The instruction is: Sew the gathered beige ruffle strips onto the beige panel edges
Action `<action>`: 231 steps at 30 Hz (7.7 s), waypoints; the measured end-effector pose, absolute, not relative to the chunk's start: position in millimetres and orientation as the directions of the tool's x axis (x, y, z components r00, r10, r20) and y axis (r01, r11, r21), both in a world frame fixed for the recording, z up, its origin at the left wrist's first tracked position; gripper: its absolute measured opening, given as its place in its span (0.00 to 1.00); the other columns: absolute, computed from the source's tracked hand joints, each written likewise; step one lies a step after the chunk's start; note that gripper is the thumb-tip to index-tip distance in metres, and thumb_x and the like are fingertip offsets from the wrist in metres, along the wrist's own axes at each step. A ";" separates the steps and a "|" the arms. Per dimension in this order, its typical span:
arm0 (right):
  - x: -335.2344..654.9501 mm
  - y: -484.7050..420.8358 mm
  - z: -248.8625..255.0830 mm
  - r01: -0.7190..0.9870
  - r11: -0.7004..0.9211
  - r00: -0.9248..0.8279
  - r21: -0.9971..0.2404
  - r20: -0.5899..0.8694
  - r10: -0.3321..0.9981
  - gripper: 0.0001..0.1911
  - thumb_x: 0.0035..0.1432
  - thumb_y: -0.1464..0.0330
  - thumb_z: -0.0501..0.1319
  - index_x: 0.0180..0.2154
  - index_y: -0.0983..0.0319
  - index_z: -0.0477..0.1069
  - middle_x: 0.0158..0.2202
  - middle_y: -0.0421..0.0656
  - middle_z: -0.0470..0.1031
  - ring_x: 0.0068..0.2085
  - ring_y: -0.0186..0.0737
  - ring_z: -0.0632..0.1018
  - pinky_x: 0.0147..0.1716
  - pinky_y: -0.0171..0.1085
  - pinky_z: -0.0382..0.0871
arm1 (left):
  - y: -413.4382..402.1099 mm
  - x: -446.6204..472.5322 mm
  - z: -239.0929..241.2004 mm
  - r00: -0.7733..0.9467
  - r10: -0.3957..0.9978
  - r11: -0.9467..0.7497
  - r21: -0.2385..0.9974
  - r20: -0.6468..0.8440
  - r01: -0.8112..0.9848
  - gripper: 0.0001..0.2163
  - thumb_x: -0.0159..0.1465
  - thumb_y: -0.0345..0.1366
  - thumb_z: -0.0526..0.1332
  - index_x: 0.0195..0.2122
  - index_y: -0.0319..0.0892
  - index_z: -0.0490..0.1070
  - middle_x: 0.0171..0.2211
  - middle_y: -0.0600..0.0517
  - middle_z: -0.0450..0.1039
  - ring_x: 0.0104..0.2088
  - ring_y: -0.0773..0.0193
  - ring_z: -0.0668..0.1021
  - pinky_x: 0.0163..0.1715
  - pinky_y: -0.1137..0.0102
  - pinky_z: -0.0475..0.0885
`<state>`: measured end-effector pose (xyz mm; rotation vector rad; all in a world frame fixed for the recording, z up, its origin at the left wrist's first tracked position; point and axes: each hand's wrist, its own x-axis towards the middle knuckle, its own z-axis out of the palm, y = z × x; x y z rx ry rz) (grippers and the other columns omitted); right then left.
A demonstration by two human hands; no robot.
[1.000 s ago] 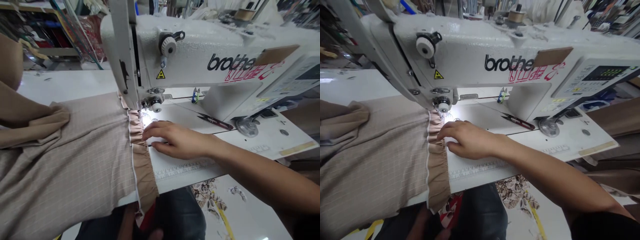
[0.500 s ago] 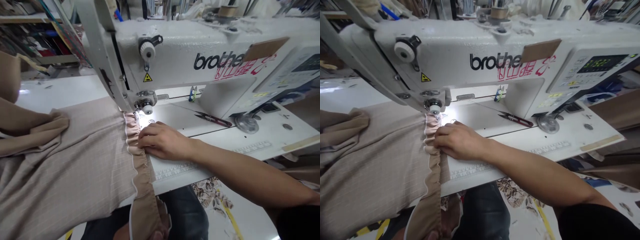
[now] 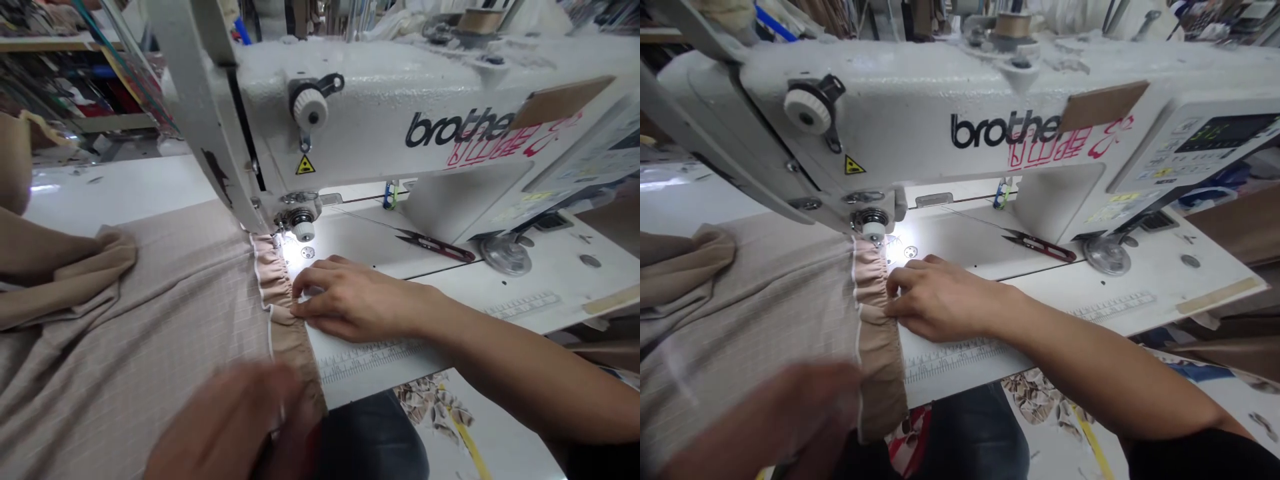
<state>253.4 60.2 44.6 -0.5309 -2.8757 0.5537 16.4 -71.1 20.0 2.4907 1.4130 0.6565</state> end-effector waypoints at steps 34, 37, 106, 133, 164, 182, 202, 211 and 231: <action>238.6 76.2 23.1 0.656 0.679 -0.706 -0.328 0.049 0.706 0.22 0.76 0.58 0.52 0.64 0.56 0.69 0.61 0.51 0.71 0.60 0.53 0.70 0.64 0.54 0.56 | 23.6 8.8 13.4 0.588 0.702 -0.617 -0.068 0.403 0.784 0.24 0.75 0.42 0.50 0.58 0.24 0.71 0.59 0.27 0.73 0.61 0.34 0.72 0.61 0.41 0.59; 247.2 75.1 27.4 0.647 0.670 -0.693 -0.365 0.084 0.716 0.21 0.75 0.61 0.53 0.63 0.59 0.70 0.60 0.51 0.73 0.59 0.53 0.71 0.63 0.54 0.57 | -13.9 16.2 24.7 0.638 0.642 -0.703 -0.005 0.426 0.711 0.16 0.72 0.42 0.55 0.48 0.36 0.76 0.48 0.39 0.80 0.50 0.45 0.77 0.58 0.50 0.60; 246.6 62.1 36.9 0.485 0.766 -0.843 -0.422 0.006 0.537 0.21 0.74 0.56 0.56 0.60 0.57 0.74 0.60 0.51 0.70 0.56 0.51 0.71 0.63 0.55 0.56 | 18.6 4.6 4.4 0.627 0.708 -0.653 -0.039 0.325 0.757 0.27 0.74 0.49 0.54 0.61 0.28 0.67 0.59 0.32 0.73 0.60 0.39 0.74 0.64 0.42 0.58; 239.1 72.9 28.8 0.663 0.604 -0.658 -0.441 0.040 0.752 0.21 0.76 0.60 0.52 0.61 0.58 0.74 0.60 0.50 0.72 0.62 0.52 0.70 0.66 0.56 0.55 | 91.4 -23.7 7.9 0.651 0.742 -0.662 0.022 0.161 0.749 0.33 0.71 0.60 0.49 0.57 0.34 0.72 0.52 0.36 0.78 0.58 0.40 0.76 0.64 0.42 0.61; 230.4 53.7 33.3 0.512 0.734 -0.794 -0.446 0.079 0.602 0.21 0.73 0.58 0.57 0.61 0.56 0.75 0.52 0.51 0.75 0.54 0.53 0.73 0.59 0.56 0.63 | 54.5 -17.0 7.4 0.546 0.827 -0.560 0.109 0.135 0.822 0.36 0.70 0.59 0.53 0.67 0.33 0.63 0.70 0.32 0.62 0.71 0.39 0.64 0.69 0.38 0.52; 200.1 -122.5 -91.2 0.398 0.150 -0.535 -0.905 -0.097 0.839 0.18 0.70 0.58 0.57 0.41 0.62 0.81 0.40 0.49 0.84 0.44 0.52 0.84 0.50 0.48 0.77 | -208.0 26.5 -35.1 -0.131 0.949 -0.119 0.712 0.287 0.692 0.06 0.70 0.37 0.60 0.47 0.53 0.73 0.42 0.52 0.83 0.41 0.58 0.85 0.41 0.63 0.85; 78.3 -177.2 -12.7 -0.064 0.129 -0.805 -0.990 0.127 0.579 0.13 0.68 0.63 0.62 0.51 0.59 0.77 0.44 0.46 0.81 0.44 0.41 0.82 0.47 0.41 0.77 | -214.4 -181.3 74.0 -0.643 0.717 0.316 0.698 0.268 0.643 0.16 0.61 0.47 0.63 0.22 0.45 0.65 0.16 0.58 0.61 0.19 0.67 0.63 0.22 0.70 0.57; -3.5 -141.0 20.1 -0.301 0.047 -0.592 -0.953 0.225 0.774 0.10 0.61 0.61 0.67 0.36 0.61 0.80 0.33 0.42 0.81 0.36 0.40 0.79 0.42 0.40 0.74 | -193.9 -118.3 86.9 -0.501 0.826 0.075 0.831 0.258 0.551 0.20 0.61 0.51 0.62 0.20 0.45 0.62 0.17 0.57 0.62 0.19 0.69 0.65 0.21 0.73 0.63; 55.5 -154.1 -5.1 0.056 -0.643 -0.854 -0.764 -0.370 0.366 0.32 0.35 0.50 0.81 0.37 0.65 0.81 0.33 0.42 0.78 0.35 0.39 0.76 0.44 0.41 0.70 | -58.0 -122.5 83.5 0.119 0.982 -0.164 0.347 0.149 0.924 0.14 0.65 0.48 0.68 0.35 0.41 0.76 0.35 0.51 0.79 0.35 0.61 0.80 0.40 0.63 0.77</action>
